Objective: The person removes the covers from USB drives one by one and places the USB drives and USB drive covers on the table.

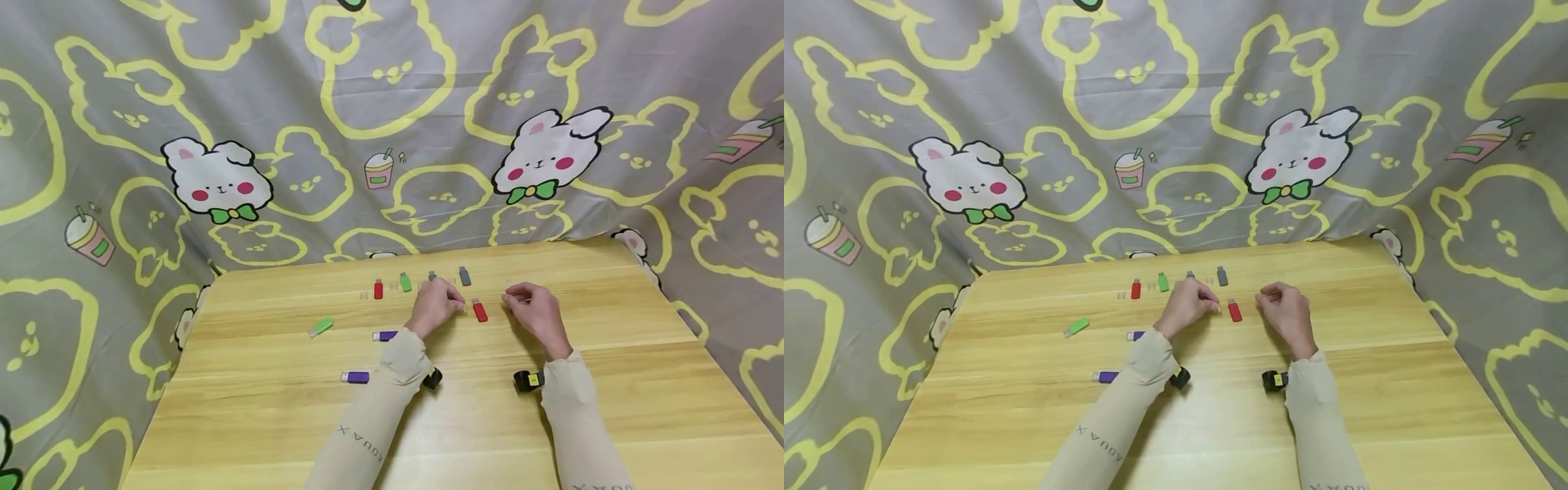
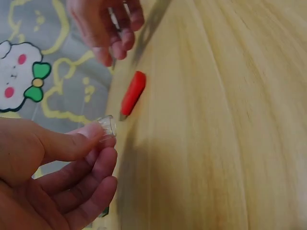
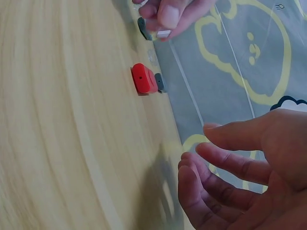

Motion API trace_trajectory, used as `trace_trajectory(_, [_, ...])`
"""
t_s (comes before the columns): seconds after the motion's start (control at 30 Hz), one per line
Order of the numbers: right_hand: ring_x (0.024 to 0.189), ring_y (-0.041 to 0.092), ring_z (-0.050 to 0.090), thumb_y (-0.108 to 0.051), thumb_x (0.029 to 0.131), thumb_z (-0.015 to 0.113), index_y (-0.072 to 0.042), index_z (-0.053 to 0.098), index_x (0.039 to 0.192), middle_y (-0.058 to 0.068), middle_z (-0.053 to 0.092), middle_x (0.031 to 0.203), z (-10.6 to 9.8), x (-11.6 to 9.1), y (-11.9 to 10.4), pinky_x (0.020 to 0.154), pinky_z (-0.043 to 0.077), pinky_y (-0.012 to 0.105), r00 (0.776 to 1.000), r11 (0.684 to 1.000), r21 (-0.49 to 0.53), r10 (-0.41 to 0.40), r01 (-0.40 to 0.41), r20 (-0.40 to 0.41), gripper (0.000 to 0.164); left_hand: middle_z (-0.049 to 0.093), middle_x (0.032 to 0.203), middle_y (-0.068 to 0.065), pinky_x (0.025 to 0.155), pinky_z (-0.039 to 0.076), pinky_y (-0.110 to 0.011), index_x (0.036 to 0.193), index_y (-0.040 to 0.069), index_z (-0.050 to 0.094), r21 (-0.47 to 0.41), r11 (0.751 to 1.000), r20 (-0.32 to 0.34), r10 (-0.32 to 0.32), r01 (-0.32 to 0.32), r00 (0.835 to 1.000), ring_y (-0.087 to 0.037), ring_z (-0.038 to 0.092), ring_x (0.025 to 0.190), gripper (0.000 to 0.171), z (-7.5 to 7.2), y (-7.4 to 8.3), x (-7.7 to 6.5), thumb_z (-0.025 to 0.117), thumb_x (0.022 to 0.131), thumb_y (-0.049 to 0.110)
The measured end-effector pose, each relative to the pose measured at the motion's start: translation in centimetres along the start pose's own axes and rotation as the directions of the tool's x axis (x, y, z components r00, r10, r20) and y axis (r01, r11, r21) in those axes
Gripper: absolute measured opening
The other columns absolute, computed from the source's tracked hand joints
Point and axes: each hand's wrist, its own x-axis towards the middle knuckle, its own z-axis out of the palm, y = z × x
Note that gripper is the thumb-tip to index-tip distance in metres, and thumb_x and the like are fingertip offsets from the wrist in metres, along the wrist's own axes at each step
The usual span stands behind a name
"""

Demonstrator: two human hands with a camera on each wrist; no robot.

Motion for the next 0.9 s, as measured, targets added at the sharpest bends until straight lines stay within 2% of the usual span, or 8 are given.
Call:
trace_trajectory(0.1, [0.089,0.031,0.068,-0.017,0.099,0.068,0.003,0.073,0.111,0.018,0.072,0.100,0.1,0.0,0.0,0.072,0.053,0.032,1.000,1.000,-0.009,-0.008,0.008,0.005,0.024,0.074,0.086,0.002,0.071,0.054,-0.023,0.080,0.010,0.082,0.041,0.999,0.011,-0.008,0.007,1.000,-0.011,0.066,0.080,0.008,0.5,0.3,0.3,0.083,0.087,0.011])
trace_trajectory(0.17, [0.088,0.031,0.068,-0.017,0.099,0.068,0.003,0.073,0.110,0.018,0.072,0.099,0.1,0.0,0.0,0.072,0.053,0.033,1.000,1.000,-0.011,-0.009,0.009,0.002,0.024,0.074,0.088,0.002,0.069,0.054,-0.023,0.080,0.011,0.082,0.061,0.998,0.012,-0.006,0.005,1.000,-0.012,0.066,0.082,0.008,0.8,0.5,0.3,0.083,0.088,0.011])
trace_trajectory(0.57, [0.089,0.032,0.068,-0.014,0.098,0.070,0.004,0.073,0.109,0.019,0.072,0.099,0.1,0.1,-0.2,0.076,0.052,0.037,1.000,1.000,-0.008,-0.005,0.005,0.001,0.021,0.075,0.087,0.001,0.072,0.057,-0.025,0.084,0.012,0.082,0.148,0.989,-0.057,-0.011,0.019,0.998,-0.014,0.069,0.083,0.007,2.2,0.9,0.2,0.080,0.090,0.009])
trace_trajectory(0.7, [0.088,0.032,0.068,-0.014,0.097,0.070,0.003,0.073,0.108,0.018,0.072,0.098,0.2,0.1,-0.3,0.076,0.052,0.037,1.000,1.000,-0.007,-0.016,0.016,0.002,0.020,0.074,0.088,0.001,0.072,0.056,-0.023,0.085,0.012,0.081,0.121,0.992,-0.064,-0.013,0.021,0.998,-0.013,0.068,0.081,0.006,2.2,0.8,0.0,0.080,0.090,0.008])
trace_trajectory(0.9, [0.088,0.032,0.069,-0.012,0.097,0.070,0.004,0.073,0.108,0.018,0.072,0.097,0.3,0.1,-0.2,0.076,0.054,0.038,0.999,0.999,-0.007,-0.033,0.033,0.002,0.019,0.074,0.086,-0.001,0.074,0.055,-0.020,0.091,0.006,0.080,-0.013,1.000,-0.097,0.010,-0.011,0.995,-0.012,0.067,0.081,0.003,1.3,0.5,-0.6,0.079,0.089,0.004])
